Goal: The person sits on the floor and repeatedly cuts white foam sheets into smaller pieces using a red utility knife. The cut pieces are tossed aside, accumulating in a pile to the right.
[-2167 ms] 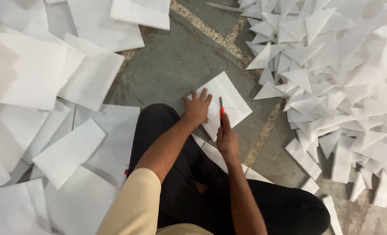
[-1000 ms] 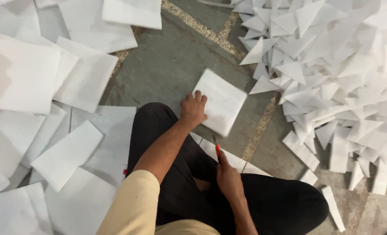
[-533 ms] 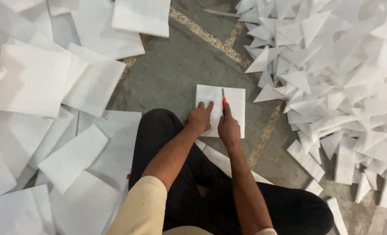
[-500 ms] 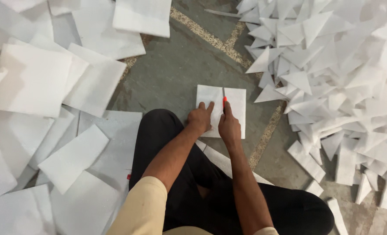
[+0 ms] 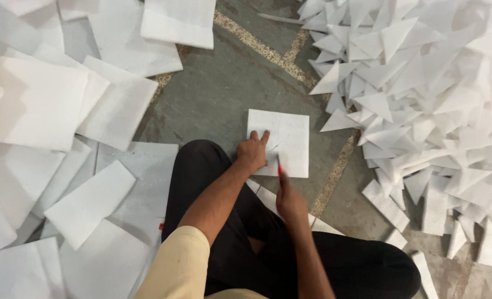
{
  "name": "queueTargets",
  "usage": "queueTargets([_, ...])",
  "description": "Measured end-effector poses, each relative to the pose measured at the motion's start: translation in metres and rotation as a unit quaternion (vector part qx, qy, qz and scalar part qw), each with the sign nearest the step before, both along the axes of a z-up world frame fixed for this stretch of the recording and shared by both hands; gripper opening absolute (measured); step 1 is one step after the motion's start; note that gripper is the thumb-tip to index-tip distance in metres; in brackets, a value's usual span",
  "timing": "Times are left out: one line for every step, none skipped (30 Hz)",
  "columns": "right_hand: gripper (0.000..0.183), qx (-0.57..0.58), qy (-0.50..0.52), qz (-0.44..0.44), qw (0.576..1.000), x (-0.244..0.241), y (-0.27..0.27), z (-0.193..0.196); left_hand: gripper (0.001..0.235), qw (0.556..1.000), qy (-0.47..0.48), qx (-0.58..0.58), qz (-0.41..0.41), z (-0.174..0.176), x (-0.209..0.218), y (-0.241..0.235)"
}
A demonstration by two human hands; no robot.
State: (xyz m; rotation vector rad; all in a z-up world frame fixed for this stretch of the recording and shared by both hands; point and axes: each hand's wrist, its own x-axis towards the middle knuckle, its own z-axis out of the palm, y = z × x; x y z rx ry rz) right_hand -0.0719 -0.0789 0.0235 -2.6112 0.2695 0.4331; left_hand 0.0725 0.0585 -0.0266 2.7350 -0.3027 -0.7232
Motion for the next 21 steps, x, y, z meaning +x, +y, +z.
queueTargets([0.06, 0.002, 0.001, 0.01, 1.0, -0.022, -0.001, 0.006, 0.113, 1.0, 0.004, 0.002, -0.003, -0.003, 0.001, -0.001])
queueTargets([0.061, -0.013, 0.053, -0.002, 0.999, -0.041, 0.0, 0.012, 0.114, 1.0, 0.01, 0.004, -0.006, -0.008, 0.0, -0.002])
queueTargets([0.063, -0.028, 0.105, -0.015, 0.994, -0.058, 0.0, 0.017, 0.11, 1.0, 0.014, -0.002, -0.002, -0.015, 0.0, -0.003])
queueTargets([0.062, -0.019, 0.104, -0.02, 0.994, -0.068, 0.0, 0.022, 0.097, 1.0, 0.017, -0.008, 0.005, -0.024, 0.001, -0.005])
queueTargets([0.062, -0.01, 0.104, -0.026, 0.994, -0.077, 0.0, 0.026, 0.084, 1.0, 0.016, -0.02, 0.016, -0.034, 0.001, -0.008])
queueTargets([0.061, -0.001, 0.104, -0.028, 0.994, -0.083, 0.0, 0.03, 0.071, 0.999, 0.012, -0.036, 0.036, -0.044, 0.0, -0.008])
queueTargets([0.061, 0.0, 0.109, -0.039, 0.993, -0.086, 0.001, 0.033, 0.059, 0.995, 0.003, -0.075, 0.07, -0.054, -0.001, -0.011])
queueTargets([0.061, 0.002, 0.115, -0.048, 0.992, -0.086, 0.002, 0.035, 0.046, 0.989, -0.001, -0.113, 0.098, -0.062, -0.003, -0.013])
queueTargets([0.06, 0.004, 0.12, -0.057, 0.991, -0.086, 0.003, 0.038, 0.035, 0.987, 0.0, -0.122, 0.103, -0.067, -0.007, -0.014])
queueTargets([0.06, 0.011, 0.093, -0.05, 0.994, -0.083, 0.004, 0.038, 0.025, 0.989, 0.001, -0.111, 0.092, -0.069, -0.009, -0.015])
queueTargets([0.06, 0.017, 0.067, -0.044, 0.997, -0.079, 0.005, 0.038, 0.022, 0.993, 0.002, -0.091, 0.072, -0.067, -0.012, -0.014])
queueTargets([0.061, 0.023, 0.043, -0.038, 0.998, -0.078, 0.005, 0.038, 0.023, 0.995, -0.038, -0.062, 0.067, -0.063, -0.016, -0.015])
queueTargets([0.061, 0.033, 0.043, -0.045, 0.998, -0.076, 0.005, 0.036, 0.026, 0.994, -0.078, -0.034, 0.062, -0.056, -0.02, -0.015])
queueTargets([0.061, 0.043, 0.041, -0.052, 0.997, -0.071, 0.004, 0.033, 0.029, 0.991, -0.119, -0.006, 0.057, -0.046, -0.023, -0.014])
queueTargets([0.061, 0.053, 0.04, -0.059, 0.996, -0.064, 0.003, 0.03, 0.045, 0.994, -0.091, -0.018, 0.051, -0.035, -0.023, -0.01])
queueTargets([0.06, 0.059, 0.041, -0.066, 0.995, -0.055, 0.003, 0.026, 0.062, 0.996, -0.065, -0.029, 0.047, -0.023, -0.019, -0.006])
queueTargets([0.059, 0.065, 0.041, -0.074, 0.994, -0.044, 0.004, 0.022, 0.079, 0.997, -0.039, -0.041, 0.043, -0.011, -0.015, -0.003])
queueTargets([0.058, 0.072, 0.042, -0.082, 0.993, -0.034, 0.004, 0.018, 0.084, 0.998, -0.042, -0.043, 0.023, -0.002, -0.011, 0.0])
queueTargets([0.059, 0.063, 0.019, -0.071, 0.995, -0.021, 0.005, 0.013, 0.089, 0.998, -0.046, -0.046, 0.004, 0.005, -0.007, 0.002])
queueTargets([0.059, 0.055, -0.003, -0.061, 0.997, -0.007, 0.006, 0.008, 0.094, 0.998, -0.049, -0.047, -0.017, 0.009, -0.003, 0.003])
queueTargets([0.059, 0.047, -0.025, -0.05, 0.997, 0.007, 0.007, 0.003, 0.091, 0.997, -0.052, -0.046, -0.019, 0.011, 0.0, 0.003])
